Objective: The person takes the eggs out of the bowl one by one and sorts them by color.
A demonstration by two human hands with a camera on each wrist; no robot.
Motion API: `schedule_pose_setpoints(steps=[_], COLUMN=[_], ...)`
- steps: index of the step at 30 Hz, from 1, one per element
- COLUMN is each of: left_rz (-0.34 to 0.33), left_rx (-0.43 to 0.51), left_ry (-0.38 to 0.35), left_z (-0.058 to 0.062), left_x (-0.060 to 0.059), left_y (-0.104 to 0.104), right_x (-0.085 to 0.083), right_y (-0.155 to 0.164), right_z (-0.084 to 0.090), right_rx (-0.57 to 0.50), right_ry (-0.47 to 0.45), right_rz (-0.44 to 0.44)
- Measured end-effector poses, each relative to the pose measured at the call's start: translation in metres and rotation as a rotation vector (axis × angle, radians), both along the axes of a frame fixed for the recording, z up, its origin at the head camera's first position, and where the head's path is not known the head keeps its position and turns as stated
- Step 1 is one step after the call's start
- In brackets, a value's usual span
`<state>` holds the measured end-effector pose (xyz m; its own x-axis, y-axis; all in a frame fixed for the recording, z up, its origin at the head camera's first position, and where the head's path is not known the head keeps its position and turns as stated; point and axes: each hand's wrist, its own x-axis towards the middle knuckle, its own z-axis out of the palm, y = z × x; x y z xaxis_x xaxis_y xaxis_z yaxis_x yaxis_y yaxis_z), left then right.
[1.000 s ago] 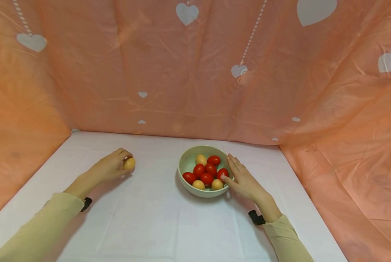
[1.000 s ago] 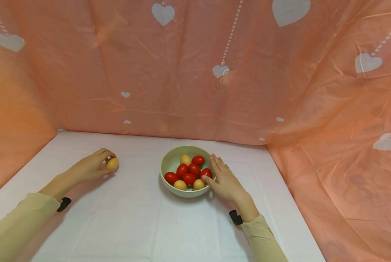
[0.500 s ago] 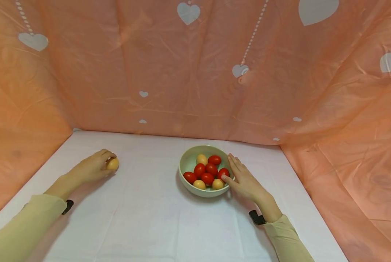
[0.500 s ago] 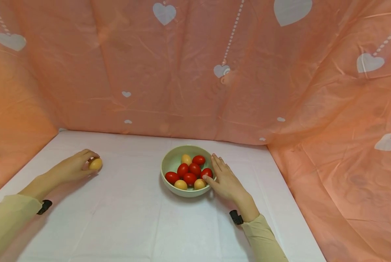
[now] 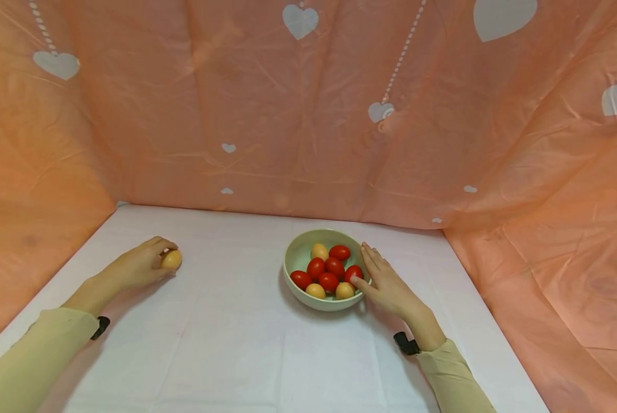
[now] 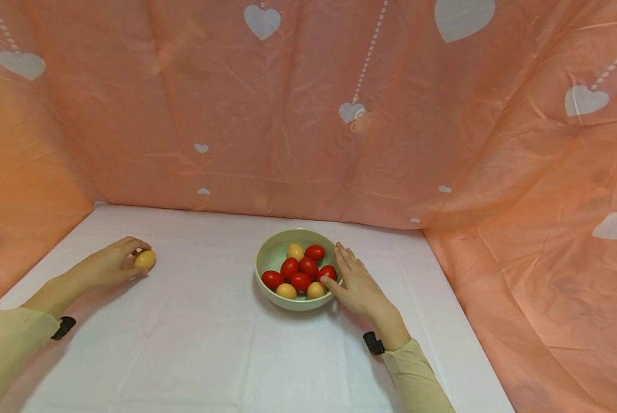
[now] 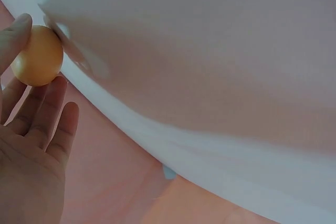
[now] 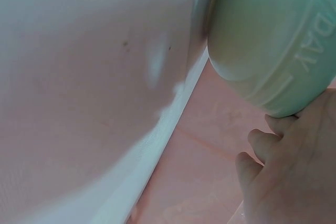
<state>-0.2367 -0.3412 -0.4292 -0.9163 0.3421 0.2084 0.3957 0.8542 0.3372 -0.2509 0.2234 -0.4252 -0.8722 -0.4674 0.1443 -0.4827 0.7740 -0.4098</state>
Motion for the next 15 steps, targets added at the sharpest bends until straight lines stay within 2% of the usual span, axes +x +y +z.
schedule_pose_setpoints(steps=[15], left_rz=[-0.007], left_rx=[-0.006], left_ry=[0.014], left_z=[-0.0008], left_x=[0.0015], left_y=[-0.0006], right_x=[-0.0007], right_y=[0.0002], right_z=[-0.0008], right_rx=[0.001], right_ry=[-0.011], right_rz=[-0.003])
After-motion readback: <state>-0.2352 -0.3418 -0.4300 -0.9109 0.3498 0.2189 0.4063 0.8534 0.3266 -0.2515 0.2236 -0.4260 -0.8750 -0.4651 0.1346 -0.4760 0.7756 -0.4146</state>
